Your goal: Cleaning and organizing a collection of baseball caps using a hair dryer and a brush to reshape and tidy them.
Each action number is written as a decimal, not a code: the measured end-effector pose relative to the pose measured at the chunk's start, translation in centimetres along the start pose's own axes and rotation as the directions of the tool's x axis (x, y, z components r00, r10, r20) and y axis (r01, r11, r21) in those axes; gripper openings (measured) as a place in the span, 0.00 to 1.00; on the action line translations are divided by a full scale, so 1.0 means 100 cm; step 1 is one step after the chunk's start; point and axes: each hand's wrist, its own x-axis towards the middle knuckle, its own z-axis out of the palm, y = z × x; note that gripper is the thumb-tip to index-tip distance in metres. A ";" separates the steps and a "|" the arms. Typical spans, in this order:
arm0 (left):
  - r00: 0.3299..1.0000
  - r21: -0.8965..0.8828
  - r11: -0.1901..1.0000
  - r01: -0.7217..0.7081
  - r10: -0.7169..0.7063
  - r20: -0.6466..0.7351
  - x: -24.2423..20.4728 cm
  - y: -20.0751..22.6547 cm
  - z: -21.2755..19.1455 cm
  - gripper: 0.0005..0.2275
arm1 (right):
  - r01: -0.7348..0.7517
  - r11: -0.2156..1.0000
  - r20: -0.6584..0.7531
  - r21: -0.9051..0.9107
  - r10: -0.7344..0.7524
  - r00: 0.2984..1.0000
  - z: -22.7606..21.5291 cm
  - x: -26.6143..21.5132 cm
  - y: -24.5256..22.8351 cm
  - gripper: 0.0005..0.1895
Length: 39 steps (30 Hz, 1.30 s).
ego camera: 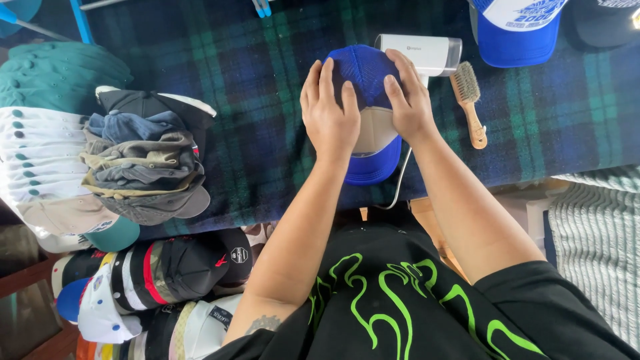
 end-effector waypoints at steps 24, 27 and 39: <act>0.910 0.273 0.962 0.010 -0.122 0.396 0.069 -0.011 0.020 0.22 | -0.334 0.872 0.159 0.359 0.296 0.942 -0.004 -0.021 0.060 0.32; 0.992 -0.757 0.644 0.112 -0.023 0.127 0.049 -0.048 0.018 0.20 | -0.488 0.714 0.234 0.502 0.431 0.872 -0.023 -0.039 0.088 0.22; 0.442 -0.720 0.172 0.672 -0.874 0.204 -0.148 -0.059 0.038 0.23 | -0.785 0.481 0.618 0.390 0.495 0.610 -0.015 -0.081 0.143 0.21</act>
